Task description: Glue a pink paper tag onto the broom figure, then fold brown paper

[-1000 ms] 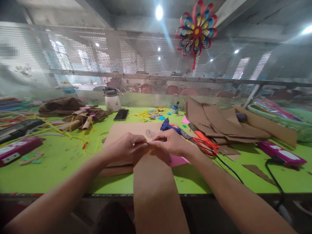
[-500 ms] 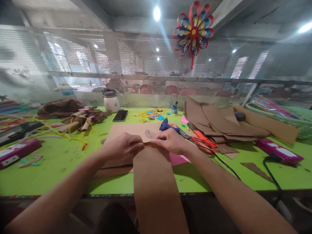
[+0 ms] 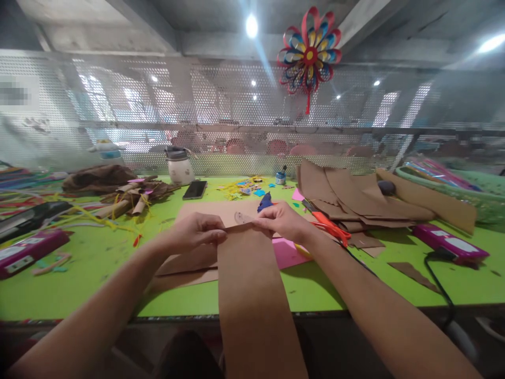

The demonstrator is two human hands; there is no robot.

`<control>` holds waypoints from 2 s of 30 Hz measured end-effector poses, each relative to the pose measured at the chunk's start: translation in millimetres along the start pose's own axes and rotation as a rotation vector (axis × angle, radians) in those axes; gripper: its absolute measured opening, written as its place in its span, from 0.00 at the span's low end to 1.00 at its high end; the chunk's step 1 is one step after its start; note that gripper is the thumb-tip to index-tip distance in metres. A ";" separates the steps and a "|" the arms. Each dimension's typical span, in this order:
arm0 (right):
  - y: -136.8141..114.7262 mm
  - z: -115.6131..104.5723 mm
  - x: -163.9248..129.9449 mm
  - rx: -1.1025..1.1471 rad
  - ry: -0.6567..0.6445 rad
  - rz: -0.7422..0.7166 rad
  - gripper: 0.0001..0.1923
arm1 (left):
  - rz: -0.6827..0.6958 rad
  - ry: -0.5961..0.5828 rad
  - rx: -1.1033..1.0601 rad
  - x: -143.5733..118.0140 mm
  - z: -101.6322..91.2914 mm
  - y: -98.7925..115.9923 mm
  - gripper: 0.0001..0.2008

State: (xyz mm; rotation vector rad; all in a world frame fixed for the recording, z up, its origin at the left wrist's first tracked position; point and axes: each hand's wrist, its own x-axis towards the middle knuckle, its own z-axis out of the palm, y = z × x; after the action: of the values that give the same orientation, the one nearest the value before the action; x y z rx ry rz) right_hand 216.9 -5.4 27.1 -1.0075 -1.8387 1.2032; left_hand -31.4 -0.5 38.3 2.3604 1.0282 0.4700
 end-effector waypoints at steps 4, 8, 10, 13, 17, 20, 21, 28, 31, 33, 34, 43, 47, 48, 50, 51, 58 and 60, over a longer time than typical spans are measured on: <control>1.7 -2.7 0.5 0.032 -0.052 0.005 0.16 | 0.001 0.006 -0.072 1.5 0.8 -4.7 0.10; 6.8 -4.9 0.8 0.001 -0.100 0.015 0.16 | -0.029 -0.003 -0.082 1.3 -0.5 -3.5 0.11; 7.9 -5.5 0.4 -0.003 -0.112 0.005 0.15 | -0.030 -0.035 -0.113 -0.1 -3.6 -0.3 0.13; 7.1 -6.4 -0.7 0.019 -0.144 -0.001 0.14 | -0.018 -0.080 -0.159 -2.6 -8.4 4.4 0.15; 7.2 -9.1 -0.3 0.031 -0.102 -0.016 0.14 | 0.001 -0.061 -0.105 -2.2 -9.3 5.0 0.14; 9.9 -10.3 2.0 0.036 -0.009 -0.057 0.14 | 0.015 -0.009 -0.066 0.0 -6.8 2.3 0.14; 10.7 -10.0 2.7 0.040 0.024 -0.074 0.14 | 0.022 0.011 -0.061 0.6 -5.9 1.5 0.14; 7.2 -5.5 0.6 0.080 0.087 -0.142 0.15 | 0.007 0.092 -0.096 0.5 -6.4 -0.9 0.12; 3.0 -5.8 -1.3 0.161 0.085 -0.135 0.16 | 0.010 0.100 -0.193 -1.4 -8.1 0.8 0.11; -1.8 -4.2 -3.7 0.231 0.103 -0.140 0.15 | 0.028 0.114 -0.338 -2.6 -6.6 2.9 0.12; -4.9 -2.3 -5.5 0.254 0.099 -0.142 0.15 | 0.033 0.113 -0.427 -2.8 -4.5 4.1 0.12; -17.9 18.4 -17.4 0.240 -0.136 -0.210 0.08 | -0.120 -0.179 -1.026 -0.2 32.6 18.3 0.12; -11.9 21.9 -11.5 0.248 -0.101 -0.249 0.08 | -0.115 -0.251 -0.947 -2.6 37.5 27.4 0.12; -10.1 22.7 -10.1 0.258 -0.100 -0.215 0.09 | -0.118 -0.228 -0.927 -2.3 36.9 26.7 0.12; -7.0 24.1 -7.9 0.248 -0.121 -0.107 0.12 | -0.136 -0.112 -0.892 0.0 32.8 20.9 0.13; -6.0 24.6 -7.1 0.217 -0.148 -0.051 0.13 | -0.141 -0.044 -0.854 1.8 29.3 16.3 0.13; -2.7 30.1 -0.2 -0.340 -0.147 -0.039 0.12 | -0.102 0.155 -0.367 7.4 13.1 1.4 0.20; 3.5 32.1 4.9 -0.474 -0.120 -0.099 0.11 | -0.052 0.103 -0.190 4.2 17.9 6.1 0.18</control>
State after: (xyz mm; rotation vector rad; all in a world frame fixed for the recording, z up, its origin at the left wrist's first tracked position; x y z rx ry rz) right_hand 187.7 -12.5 14.3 -1.0947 -2.3040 0.7971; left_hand -16.2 -6.6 27.9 2.1561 1.0395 0.6455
